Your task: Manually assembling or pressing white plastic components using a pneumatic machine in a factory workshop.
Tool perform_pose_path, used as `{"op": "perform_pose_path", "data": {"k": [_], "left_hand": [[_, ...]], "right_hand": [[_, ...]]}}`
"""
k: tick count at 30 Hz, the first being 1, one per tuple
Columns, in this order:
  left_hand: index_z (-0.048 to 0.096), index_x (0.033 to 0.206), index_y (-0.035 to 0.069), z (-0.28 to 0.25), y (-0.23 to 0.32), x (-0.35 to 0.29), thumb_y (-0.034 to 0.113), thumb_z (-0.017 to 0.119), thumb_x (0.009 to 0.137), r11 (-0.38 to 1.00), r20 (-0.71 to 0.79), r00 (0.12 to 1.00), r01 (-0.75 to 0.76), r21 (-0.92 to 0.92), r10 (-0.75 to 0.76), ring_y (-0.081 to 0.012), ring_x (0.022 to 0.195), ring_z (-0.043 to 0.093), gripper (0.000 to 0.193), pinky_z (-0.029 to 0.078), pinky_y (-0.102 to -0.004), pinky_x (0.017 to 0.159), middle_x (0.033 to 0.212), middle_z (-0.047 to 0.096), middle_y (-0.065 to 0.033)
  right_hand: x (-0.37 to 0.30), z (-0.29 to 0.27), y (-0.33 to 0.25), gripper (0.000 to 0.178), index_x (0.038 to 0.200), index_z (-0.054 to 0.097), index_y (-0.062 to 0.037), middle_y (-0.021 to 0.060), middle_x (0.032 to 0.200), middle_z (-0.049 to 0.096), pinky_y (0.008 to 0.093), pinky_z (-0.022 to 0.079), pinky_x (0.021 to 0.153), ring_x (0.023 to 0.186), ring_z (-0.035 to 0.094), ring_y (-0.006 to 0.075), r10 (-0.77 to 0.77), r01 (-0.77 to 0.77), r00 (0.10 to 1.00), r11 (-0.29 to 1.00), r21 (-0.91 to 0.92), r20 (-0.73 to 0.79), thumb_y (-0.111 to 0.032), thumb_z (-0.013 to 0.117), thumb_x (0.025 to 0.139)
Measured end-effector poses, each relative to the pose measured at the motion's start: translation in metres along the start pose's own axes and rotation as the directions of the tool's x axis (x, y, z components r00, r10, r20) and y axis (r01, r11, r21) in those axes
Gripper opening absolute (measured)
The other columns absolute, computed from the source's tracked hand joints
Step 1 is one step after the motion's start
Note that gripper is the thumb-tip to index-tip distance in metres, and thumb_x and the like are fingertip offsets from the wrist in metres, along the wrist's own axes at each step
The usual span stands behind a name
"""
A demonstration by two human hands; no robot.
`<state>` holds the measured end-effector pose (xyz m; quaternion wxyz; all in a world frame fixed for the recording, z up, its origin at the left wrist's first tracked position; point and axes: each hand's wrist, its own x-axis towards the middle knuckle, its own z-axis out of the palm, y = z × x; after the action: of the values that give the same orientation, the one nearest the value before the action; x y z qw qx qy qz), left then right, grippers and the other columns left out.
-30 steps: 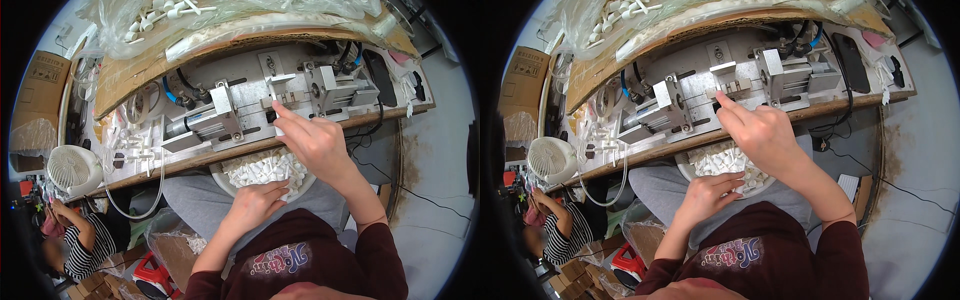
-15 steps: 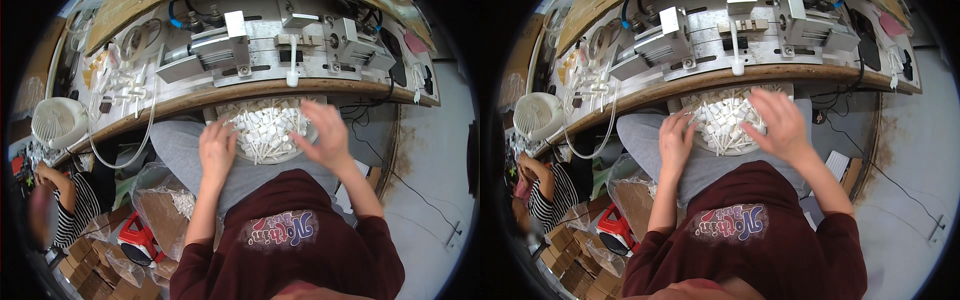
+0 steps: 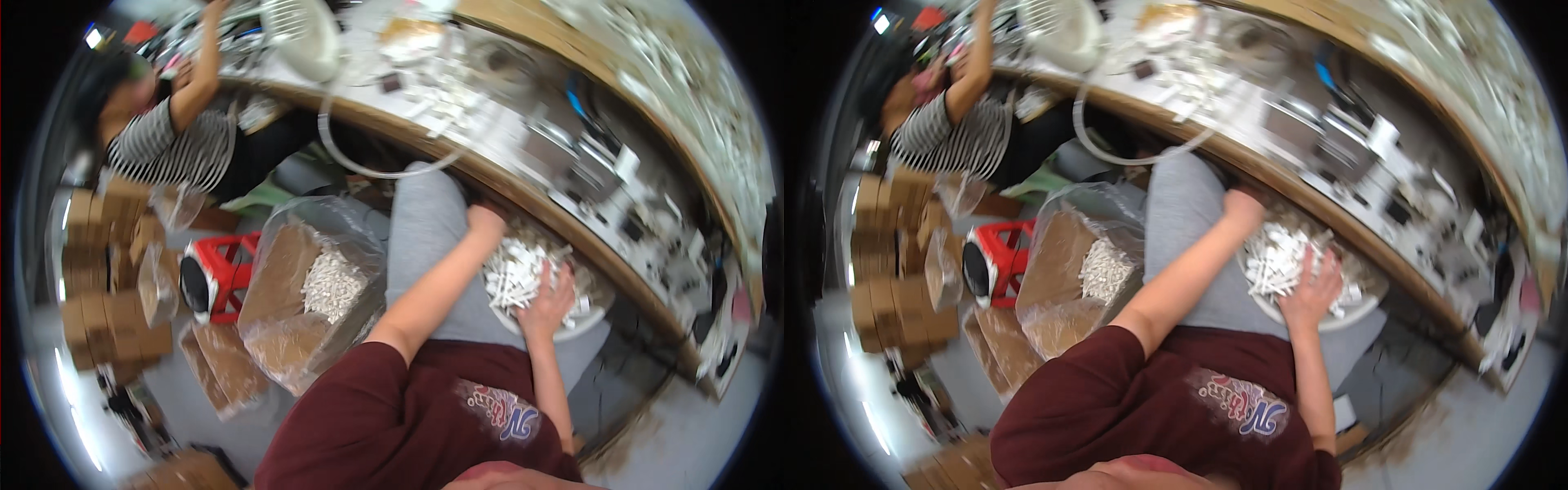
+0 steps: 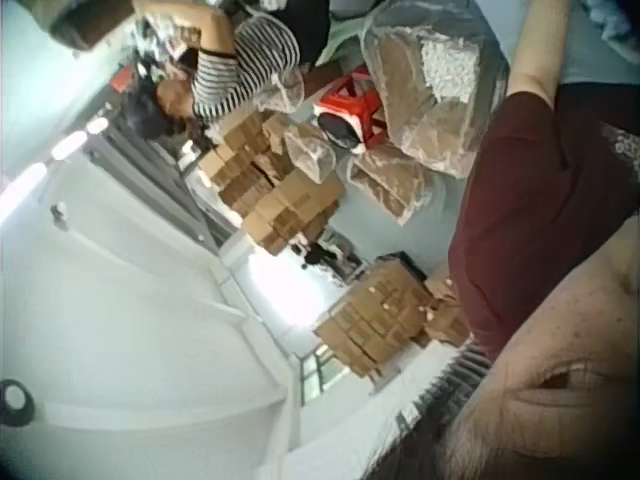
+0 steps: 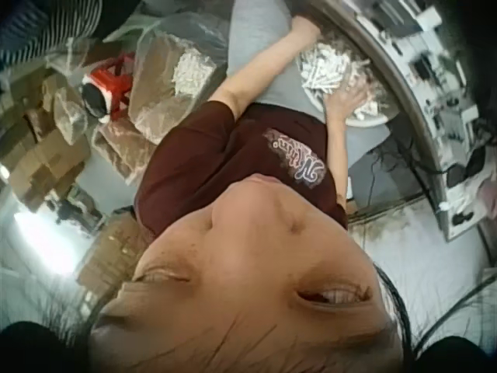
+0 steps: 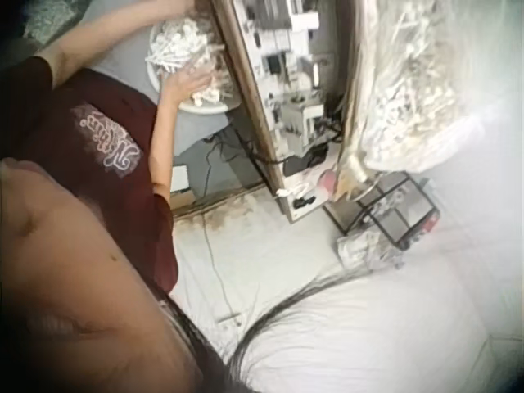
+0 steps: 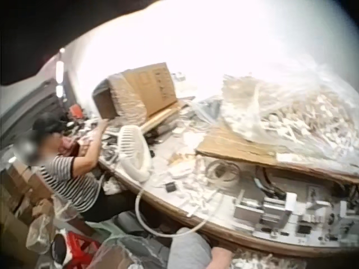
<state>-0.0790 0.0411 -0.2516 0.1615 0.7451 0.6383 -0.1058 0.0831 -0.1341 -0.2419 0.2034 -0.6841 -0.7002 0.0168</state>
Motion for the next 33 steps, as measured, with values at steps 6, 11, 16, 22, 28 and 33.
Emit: {"op": "perform_pose_path", "data": {"k": [6, 11, 16, 22, 28, 33], "left_hand": [[0.073, 0.122, 0.011, 0.028, -0.001, 0.012, 0.019, 0.06, 0.092, 0.986, 0.009, 0.989, -0.15, 0.073, 0.15, -0.023, 0.12, 0.065, 0.034, 0.058, -0.0396, 0.083, 0.13, 0.068, -0.0082], [0.08, 0.101, 0.012, 0.038, -0.001, 0.009, 0.015, 0.066, 0.082, 0.994, -0.02, 0.995, -0.093, 0.058, 0.094, -0.0252, 0.1, 0.072, 0.024, 0.057, -0.0411, 0.074, 0.107, 0.076, -0.0071], [0.081, 0.099, 0.013, 0.042, 0.006, 0.011, 0.016, 0.067, 0.082, 0.993, -0.051, 0.992, -0.112, 0.025, 0.113, -0.0251, 0.098, 0.072, 0.022, 0.056, -0.0409, 0.075, 0.103, 0.076, -0.0063], [0.074, 0.104, 0.005, 0.024, 0.01, -0.01, 0.014, 0.064, 0.082, 0.994, -0.181, 0.98, -0.089, -0.056, 0.077, -0.0305, 0.094, 0.065, 0.026, 0.05, -0.0435, 0.085, 0.097, 0.071, -0.0135], [0.066, 0.112, -0.001, 0.02, 0.001, -0.061, 0.014, 0.059, 0.084, 0.952, -0.609, 0.75, -0.305, 0.025, 0.256, -0.0321, 0.093, 0.061, 0.033, 0.043, -0.0535, 0.098, 0.094, 0.066, -0.015], [0.068, 0.105, 0.001, -0.001, -0.006, -0.1, 0.015, 0.064, 0.081, 0.889, -0.301, 0.858, -0.454, -0.063, 0.417, -0.0282, 0.094, 0.065, 0.028, 0.051, -0.0464, 0.087, 0.092, 0.067, -0.0119]], "right_hand": [[0.02, 0.01, 0.014, 0.105, 0.143, 0.047, -0.0085, 0.021, 0.137, 0.047, 0.056, 0.035, 0.103, 0.127, 0.045, 0.0442, 0.167, -0.166, 0.986, 0.982, -0.09, 0.003, -0.027, 0.089, 0.049], [0.04, 0.019, 0.03, 0.101, 0.14, 0.047, -0.0057, 0.0238, 0.136, 0.051, 0.0567, 0.039, 0.101, 0.129, 0.046, 0.0427, 0.317, -0.29, 0.937, 0.94, -0.182, 0.148, -0.037, 0.086, 0.053], [0.053, 0.009, 0.023, 0.103, 0.143, 0.044, -0.004, 0.0255, 0.138, 0.05, 0.0591, 0.041, 0.099, 0.13, 0.046, 0.0441, 0.252, -0.231, 0.966, 0.941, -0.245, 0.056, -0.04, 0.086, 0.056], [0.045, 0.006, 0.043, 0.106, 0.146, 0.04, -0.0023, 0.0268, 0.141, 0.045, 0.057, 0.037, 0.104, 0.13, 0.043, 0.0459, 0.309, -0.277, 0.926, 0.946, -0.165, 0.217, -0.043, 0.087, 0.061], [0.02, -0.043, 0.008, 0.097, 0.149, 0.038, -0.0036, 0.0278, 0.151, 0.033, 0.0586, 0.029, 0.112, 0.138, 0.034, 0.0471, 0.07, -0.062, 0.988, 0.996, -0.065, 0.141, -0.033, 0.087, 0.07], [0.016, -0.056, 0.013, 0.074, 0.142, 0.048, -0.0023, 0.0238, 0.15, 0.039, 0.0552, 0.032, 0.113, 0.138, 0.037, 0.0444, -0.153, 0.141, 0.987, 0.974, 0.176, 0.055, -0.019, 0.081, 0.078]]}}
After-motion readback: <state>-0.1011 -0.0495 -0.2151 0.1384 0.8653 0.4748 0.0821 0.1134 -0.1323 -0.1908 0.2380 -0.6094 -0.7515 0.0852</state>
